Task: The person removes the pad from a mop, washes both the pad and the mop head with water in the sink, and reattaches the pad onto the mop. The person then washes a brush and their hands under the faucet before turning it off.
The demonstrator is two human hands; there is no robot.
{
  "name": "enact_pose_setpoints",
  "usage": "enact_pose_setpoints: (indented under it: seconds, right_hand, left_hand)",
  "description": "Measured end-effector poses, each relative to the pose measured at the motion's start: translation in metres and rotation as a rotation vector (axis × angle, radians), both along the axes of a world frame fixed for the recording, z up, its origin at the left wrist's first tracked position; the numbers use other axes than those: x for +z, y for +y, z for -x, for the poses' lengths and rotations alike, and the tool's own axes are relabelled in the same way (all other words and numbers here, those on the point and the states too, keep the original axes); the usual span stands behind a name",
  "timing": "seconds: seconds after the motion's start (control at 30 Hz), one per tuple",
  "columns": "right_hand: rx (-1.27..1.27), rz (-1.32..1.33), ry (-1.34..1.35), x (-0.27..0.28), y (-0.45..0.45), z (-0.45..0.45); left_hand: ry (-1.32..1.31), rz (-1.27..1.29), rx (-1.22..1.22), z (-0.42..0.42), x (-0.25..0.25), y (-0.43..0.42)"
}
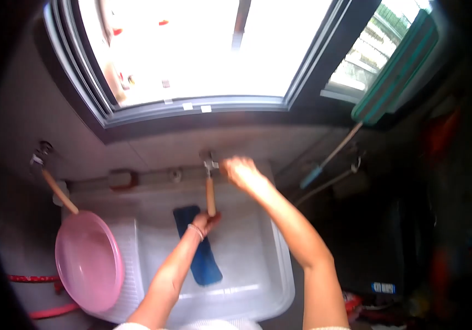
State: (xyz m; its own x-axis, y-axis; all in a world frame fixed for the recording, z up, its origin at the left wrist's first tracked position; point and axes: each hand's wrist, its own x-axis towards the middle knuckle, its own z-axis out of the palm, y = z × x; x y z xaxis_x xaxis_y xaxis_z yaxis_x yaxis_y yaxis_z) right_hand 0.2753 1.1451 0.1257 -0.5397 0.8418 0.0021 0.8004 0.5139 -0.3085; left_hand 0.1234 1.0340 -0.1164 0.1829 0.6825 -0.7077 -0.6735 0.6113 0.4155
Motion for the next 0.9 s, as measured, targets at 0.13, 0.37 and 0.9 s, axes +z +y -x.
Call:
enact_pose_setpoints:
  seconds: [0.13,0.37,0.9]
  right_hand:
    - [0.020,-0.035,-0.016,0.001,0.006,-0.001]
    - [0.026,-0.068,0.074,-0.019,0.009,-0.007]
    - [-0.675,-0.188,0.664,-0.101,-0.122,0.022]
  left_hand:
    - [-0.212,0.068,0.052,-0.005,-0.008,0.008]
    - [0.180,-0.070,-0.460,-0.017,-0.005,-0.023]
    - [1.646,-0.441,-0.312,0.032,-0.009,-0.085]
